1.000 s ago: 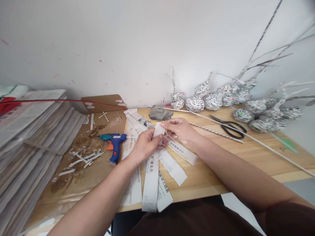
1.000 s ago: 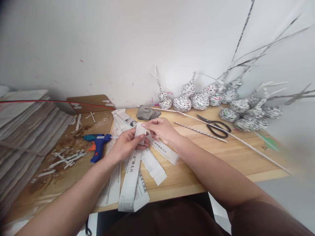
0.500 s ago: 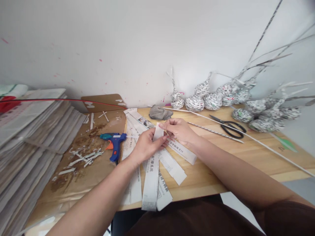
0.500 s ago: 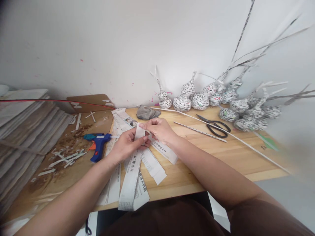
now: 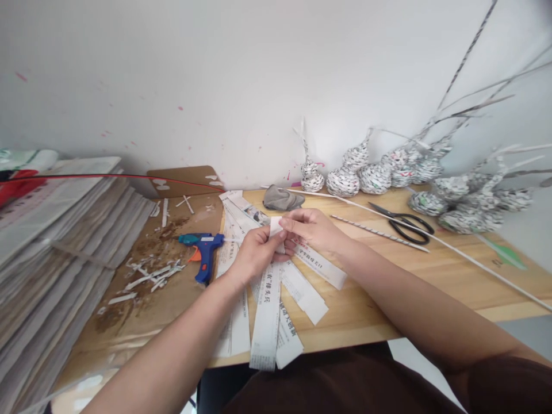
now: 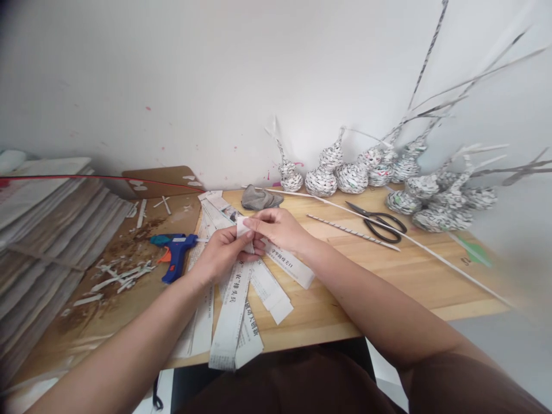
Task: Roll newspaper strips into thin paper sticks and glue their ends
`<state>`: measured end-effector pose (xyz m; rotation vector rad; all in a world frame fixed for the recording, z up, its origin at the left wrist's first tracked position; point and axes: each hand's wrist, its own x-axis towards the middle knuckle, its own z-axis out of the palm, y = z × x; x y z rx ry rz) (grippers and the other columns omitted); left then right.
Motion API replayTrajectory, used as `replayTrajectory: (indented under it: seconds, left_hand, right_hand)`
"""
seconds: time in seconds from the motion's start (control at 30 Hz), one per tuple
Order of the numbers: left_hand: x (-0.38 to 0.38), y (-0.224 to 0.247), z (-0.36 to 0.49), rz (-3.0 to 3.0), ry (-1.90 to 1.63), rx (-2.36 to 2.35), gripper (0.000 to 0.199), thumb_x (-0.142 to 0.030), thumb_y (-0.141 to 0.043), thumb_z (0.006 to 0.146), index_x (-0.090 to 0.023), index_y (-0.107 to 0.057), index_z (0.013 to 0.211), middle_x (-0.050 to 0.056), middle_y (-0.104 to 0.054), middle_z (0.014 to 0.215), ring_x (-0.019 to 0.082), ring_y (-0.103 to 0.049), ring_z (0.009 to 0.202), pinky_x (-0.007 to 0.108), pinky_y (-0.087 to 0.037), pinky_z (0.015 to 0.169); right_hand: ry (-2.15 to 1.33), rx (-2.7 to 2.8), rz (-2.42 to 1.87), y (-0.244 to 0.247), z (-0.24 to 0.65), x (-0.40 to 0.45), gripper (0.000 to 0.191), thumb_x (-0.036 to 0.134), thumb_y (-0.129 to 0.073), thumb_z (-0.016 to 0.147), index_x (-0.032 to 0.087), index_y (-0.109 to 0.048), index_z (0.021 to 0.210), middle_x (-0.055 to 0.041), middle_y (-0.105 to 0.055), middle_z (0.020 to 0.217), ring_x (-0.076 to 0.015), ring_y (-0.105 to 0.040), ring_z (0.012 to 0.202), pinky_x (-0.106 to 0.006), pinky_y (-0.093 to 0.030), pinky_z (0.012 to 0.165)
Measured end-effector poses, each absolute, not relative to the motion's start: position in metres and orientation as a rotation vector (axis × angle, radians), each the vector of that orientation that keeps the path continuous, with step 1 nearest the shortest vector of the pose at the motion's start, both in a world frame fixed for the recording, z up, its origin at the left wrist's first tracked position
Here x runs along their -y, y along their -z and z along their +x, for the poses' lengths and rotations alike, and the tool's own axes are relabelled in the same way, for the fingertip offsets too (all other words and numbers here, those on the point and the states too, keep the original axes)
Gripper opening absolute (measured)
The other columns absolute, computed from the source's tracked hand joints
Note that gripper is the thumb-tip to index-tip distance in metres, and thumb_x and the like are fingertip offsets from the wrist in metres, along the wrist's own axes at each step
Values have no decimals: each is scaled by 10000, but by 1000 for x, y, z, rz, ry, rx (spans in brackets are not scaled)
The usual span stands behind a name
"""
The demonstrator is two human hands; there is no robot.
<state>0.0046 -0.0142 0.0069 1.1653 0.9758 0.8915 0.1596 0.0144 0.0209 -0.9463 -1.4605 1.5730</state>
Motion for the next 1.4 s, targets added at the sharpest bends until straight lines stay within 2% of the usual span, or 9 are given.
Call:
replayTrajectory:
  seconds: [0.13,0.27,0.5,0.7,0.87,0.97,1.17,1.4]
  left_hand:
    - [13,-7,4,1204,-909,-1011,339,-452,-629,792,-126,-681,873,85,-713,824,171,-673,742,290,-562,677]
    - [14,-7,6,1231,-884,-1021,323,-429,-652,777,-117,-691,850,83,-715,809,169,-670,754,295,-557,712]
    - [18,-11,8,1233,-854,-1005,316,-427,-671,759,-124,-704,840,79,-723,833,185,-676,789,313,-547,753]
    - [16,-8,7,1149,-792,-887,369,-462,-644,779,-112,-708,874,117,-718,884,188,-676,818,328,-552,778]
    - [15,-6,6,1141,-781,-823,354,-432,-621,809,-102,-704,905,124,-713,901,182,-671,826,322,-553,775]
    - [16,-6,6,1157,-769,-850,328,-416,-629,810,-113,-703,911,115,-715,905,177,-673,837,318,-548,790]
    - [19,-5,6,1145,-744,-905,303,-420,-649,796,-144,-714,903,97,-722,899,182,-674,870,336,-537,827]
    - [18,-3,6,1129,-706,-813,352,-438,-610,822,-114,-709,919,119,-712,936,191,-667,882,355,-529,836]
  right_hand:
    - [-1598,1502,-891,-20,163,-15,272,404,-705,738,135,-669,745,8,-594,540,-102,-532,469,-234,-429,472]
    - [-1526,1392,-1006,-20,160,-13,263,380,-751,681,132,-666,698,10,-601,533,-85,-506,429,-209,-392,417]
    - [-1535,1350,-1048,-23,155,-11,287,370,-777,657,154,-592,615,28,-567,470,-72,-457,362,-203,-363,360]
    - [-1644,1315,-931,-20,155,-10,358,414,-768,675,184,-498,629,52,-533,438,-87,-450,324,-208,-343,320]
    - [-1707,1478,-857,-24,162,-13,265,395,-706,753,148,-612,730,32,-551,468,-95,-494,364,-209,-368,353]
    - [-1698,1454,-880,-24,163,-13,252,379,-702,757,140,-632,725,20,-568,487,-92,-491,358,-210,-371,347]
    - [-1709,1354,-889,-22,159,-9,249,351,-738,729,151,-595,687,33,-559,473,-91,-478,329,-206,-370,315]
    - [-1737,1352,-861,-22,158,-9,307,359,-742,730,177,-499,681,73,-503,405,-75,-406,276,-192,-354,284]
